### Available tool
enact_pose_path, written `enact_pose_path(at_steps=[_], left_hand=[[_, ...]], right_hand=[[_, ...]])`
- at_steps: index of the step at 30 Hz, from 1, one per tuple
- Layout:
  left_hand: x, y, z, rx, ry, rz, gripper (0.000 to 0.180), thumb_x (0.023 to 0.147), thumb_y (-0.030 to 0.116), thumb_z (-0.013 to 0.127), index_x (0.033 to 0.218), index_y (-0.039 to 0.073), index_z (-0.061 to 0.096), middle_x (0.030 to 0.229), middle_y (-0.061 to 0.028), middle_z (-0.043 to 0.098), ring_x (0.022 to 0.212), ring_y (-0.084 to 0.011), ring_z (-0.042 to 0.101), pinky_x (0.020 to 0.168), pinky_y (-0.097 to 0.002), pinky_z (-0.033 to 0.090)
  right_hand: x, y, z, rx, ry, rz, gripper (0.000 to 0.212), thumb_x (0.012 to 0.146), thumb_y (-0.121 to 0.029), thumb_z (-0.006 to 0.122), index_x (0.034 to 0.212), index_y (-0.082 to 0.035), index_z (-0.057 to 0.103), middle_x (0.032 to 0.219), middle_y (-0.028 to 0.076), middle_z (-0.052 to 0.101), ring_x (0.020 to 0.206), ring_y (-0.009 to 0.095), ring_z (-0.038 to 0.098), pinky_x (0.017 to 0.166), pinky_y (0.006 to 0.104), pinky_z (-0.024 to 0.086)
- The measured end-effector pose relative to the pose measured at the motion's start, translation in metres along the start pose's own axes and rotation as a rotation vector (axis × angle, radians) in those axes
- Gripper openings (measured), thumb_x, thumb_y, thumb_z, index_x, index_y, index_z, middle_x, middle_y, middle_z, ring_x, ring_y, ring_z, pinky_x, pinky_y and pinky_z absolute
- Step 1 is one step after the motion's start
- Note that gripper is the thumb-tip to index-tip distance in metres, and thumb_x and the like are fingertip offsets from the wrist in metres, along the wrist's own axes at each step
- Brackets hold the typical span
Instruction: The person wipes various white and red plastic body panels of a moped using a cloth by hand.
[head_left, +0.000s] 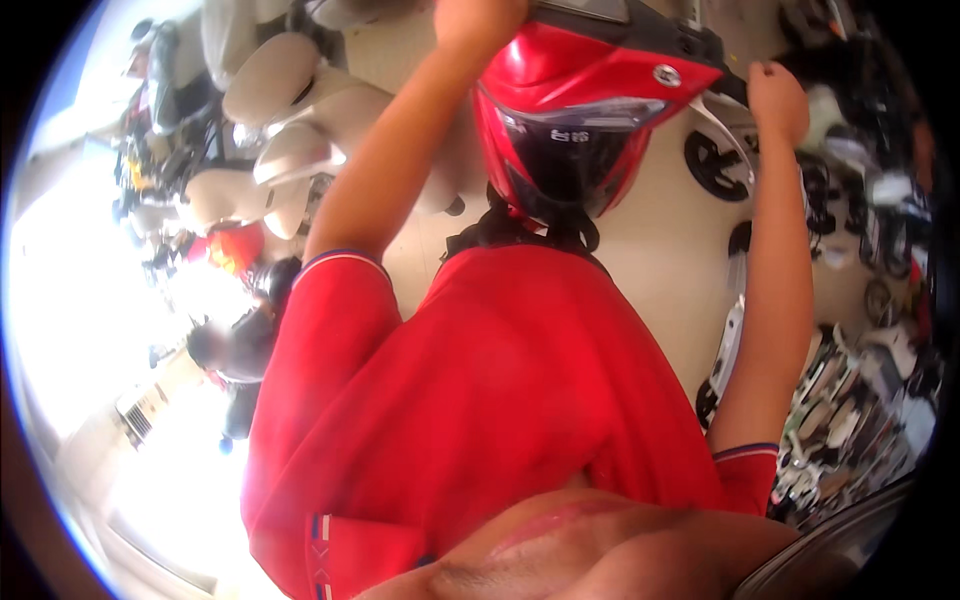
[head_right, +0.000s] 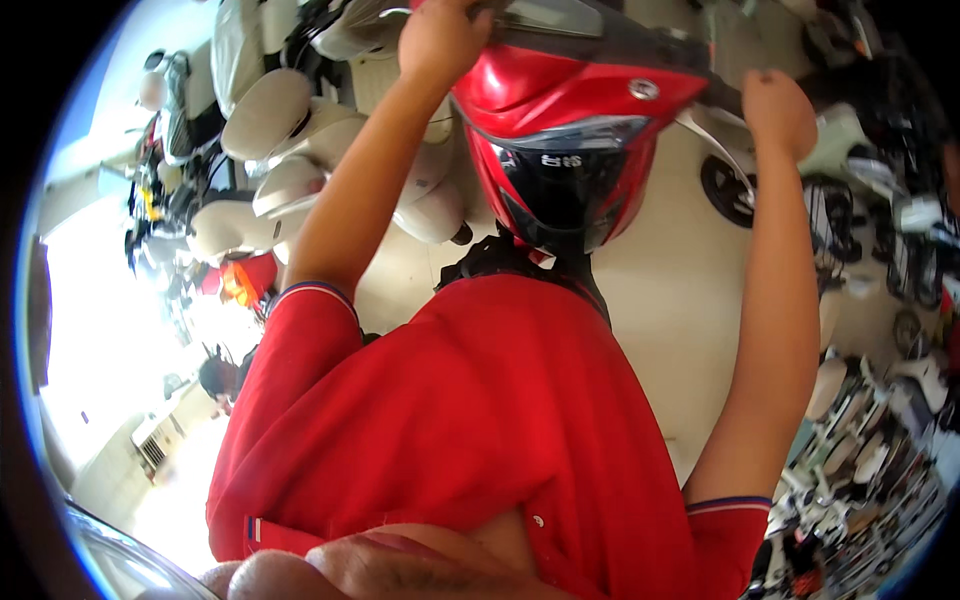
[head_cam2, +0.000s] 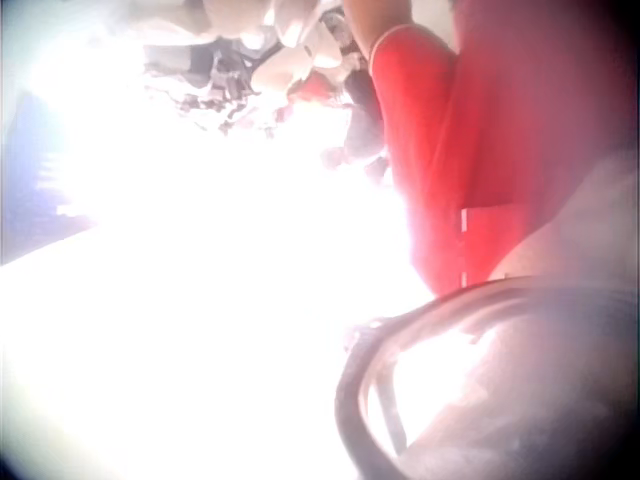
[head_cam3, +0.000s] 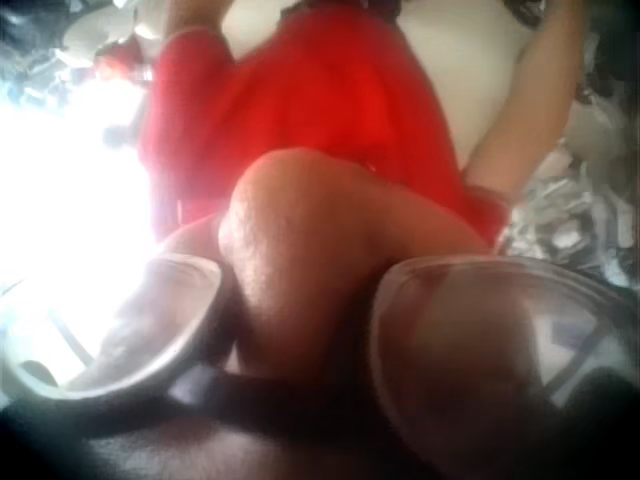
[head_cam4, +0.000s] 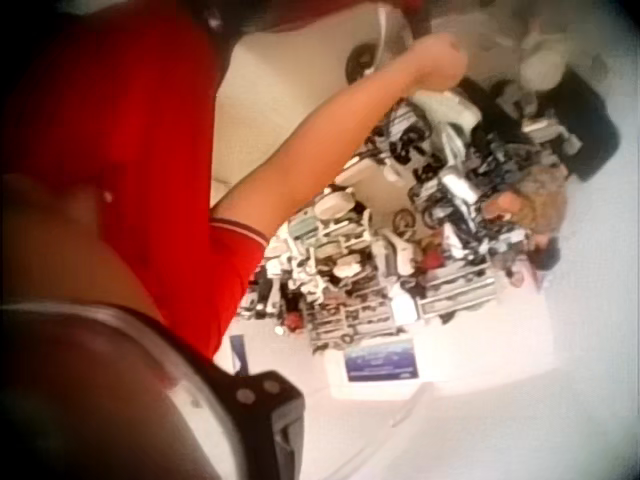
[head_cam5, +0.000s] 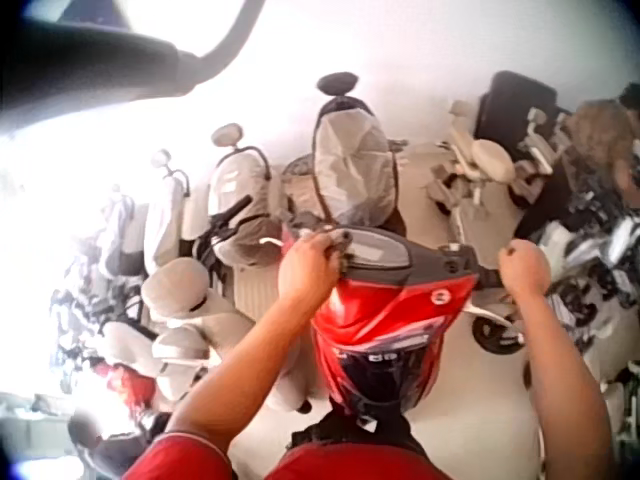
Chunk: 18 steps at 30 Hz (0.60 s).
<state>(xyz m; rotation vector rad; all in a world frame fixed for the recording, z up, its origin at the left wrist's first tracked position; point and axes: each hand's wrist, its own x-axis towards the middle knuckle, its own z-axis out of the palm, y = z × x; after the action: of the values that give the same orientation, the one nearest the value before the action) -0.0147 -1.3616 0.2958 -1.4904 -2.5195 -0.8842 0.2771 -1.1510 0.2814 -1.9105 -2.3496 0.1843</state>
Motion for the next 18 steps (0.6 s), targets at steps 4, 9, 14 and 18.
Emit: enact_pose_path(at_steps=[4,9,14,18], left_hand=[[-0.032,-0.021,-0.015,-0.064,0.093,-0.178,0.023,0.079,0.024,0.064,0.095,0.008,0.07,0.083,-0.0136,0.067,0.079,-0.0312,0.065,0.073,-0.0398,0.05],[-0.126,-0.062,-0.024,-0.149,-0.26,-0.603,0.028,0.078,0.031,0.066,0.094,0.009,0.071,0.08,-0.0095,0.07,0.075,-0.0268,0.067,0.071,-0.0364,0.051],[-0.257,-0.076,-0.002,-0.226,-0.461,-0.861,0.028,0.079,0.029,0.068,0.097,0.008,0.07,0.083,-0.0106,0.071,0.077,-0.025,0.068,0.071,-0.0369,0.051],[-0.32,-0.047,0.002,-0.236,-0.475,-0.925,0.032,0.079,0.024,0.069,0.107,0.008,0.068,0.093,-0.0139,0.071,0.085,-0.0272,0.068,0.075,-0.0385,0.052]], right_hand=[[0.002,0.002,-0.005,-0.076,-0.061,0.015,0.042,0.082,-0.043,0.047,0.105,-0.018,0.07,0.111,0.011,0.068,0.103,0.035,0.063,0.082,0.0445,0.05],[0.007,0.008,-0.003,-0.109,-0.046,-0.014,0.041,0.082,-0.042,0.046,0.104,-0.017,0.07,0.11,0.012,0.068,0.102,0.035,0.063,0.08,0.0436,0.05],[0.005,0.001,-0.003,-0.103,-0.014,-0.051,0.043,0.083,-0.044,0.045,0.107,-0.018,0.07,0.111,0.011,0.067,0.103,0.036,0.062,0.08,0.0437,0.05],[-0.001,0.001,-0.006,-0.11,0.002,-0.097,0.044,0.083,-0.045,0.046,0.107,-0.017,0.07,0.111,0.012,0.067,0.103,0.036,0.062,0.081,0.0437,0.05]])
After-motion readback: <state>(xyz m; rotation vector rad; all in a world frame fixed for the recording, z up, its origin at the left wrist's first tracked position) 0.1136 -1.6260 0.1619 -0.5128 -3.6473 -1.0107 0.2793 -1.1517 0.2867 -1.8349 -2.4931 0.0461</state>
